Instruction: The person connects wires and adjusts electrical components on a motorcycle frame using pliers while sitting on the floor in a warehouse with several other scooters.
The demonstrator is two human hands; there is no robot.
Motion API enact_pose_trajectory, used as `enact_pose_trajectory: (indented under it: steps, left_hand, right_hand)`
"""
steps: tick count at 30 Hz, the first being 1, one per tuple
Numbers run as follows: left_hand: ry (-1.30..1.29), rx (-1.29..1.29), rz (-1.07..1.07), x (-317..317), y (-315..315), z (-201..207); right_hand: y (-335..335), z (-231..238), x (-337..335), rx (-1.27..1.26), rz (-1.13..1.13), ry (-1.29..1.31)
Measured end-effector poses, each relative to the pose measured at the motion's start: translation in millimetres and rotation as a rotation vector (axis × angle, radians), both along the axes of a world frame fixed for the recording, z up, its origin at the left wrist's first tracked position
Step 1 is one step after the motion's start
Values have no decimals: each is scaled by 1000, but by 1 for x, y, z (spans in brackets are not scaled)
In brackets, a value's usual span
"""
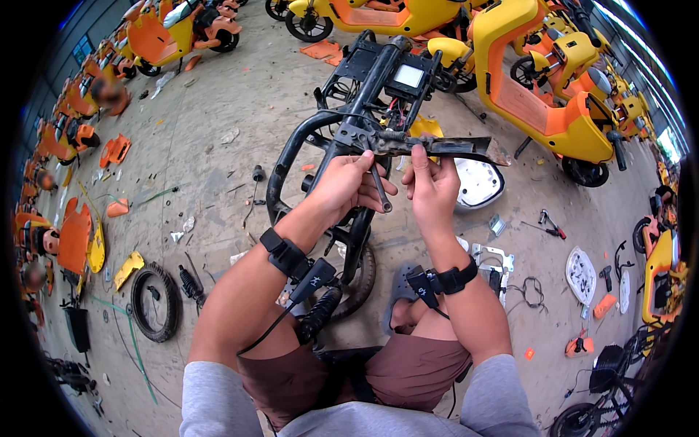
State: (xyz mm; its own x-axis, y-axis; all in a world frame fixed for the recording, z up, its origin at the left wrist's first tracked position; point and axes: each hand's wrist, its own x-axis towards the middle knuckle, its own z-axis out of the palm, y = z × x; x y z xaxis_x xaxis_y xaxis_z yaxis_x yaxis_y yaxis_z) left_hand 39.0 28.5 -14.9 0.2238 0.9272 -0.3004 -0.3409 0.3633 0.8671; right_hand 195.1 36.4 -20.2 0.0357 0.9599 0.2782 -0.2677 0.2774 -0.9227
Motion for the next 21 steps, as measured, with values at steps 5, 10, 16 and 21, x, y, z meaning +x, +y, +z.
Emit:
enact_pose_trajectory:
  steps: [5, 10, 16, 21]
  left_hand:
    - [155, -7, -30, -7, -1, 1]
    - [290, 11, -54, -21, 0, 0]
    - [172, -33, -7, -12, -5, 7]
    - [21, -74, -21, -21, -8, 5]
  right_hand:
    - [0, 1, -1, -6, -11, -13]
    - [0, 0, -1, -4, -17, -30]
    - [-1, 1, 0, -25, -31, -48]
    - [-1, 1, -1, -31, -27, -54]
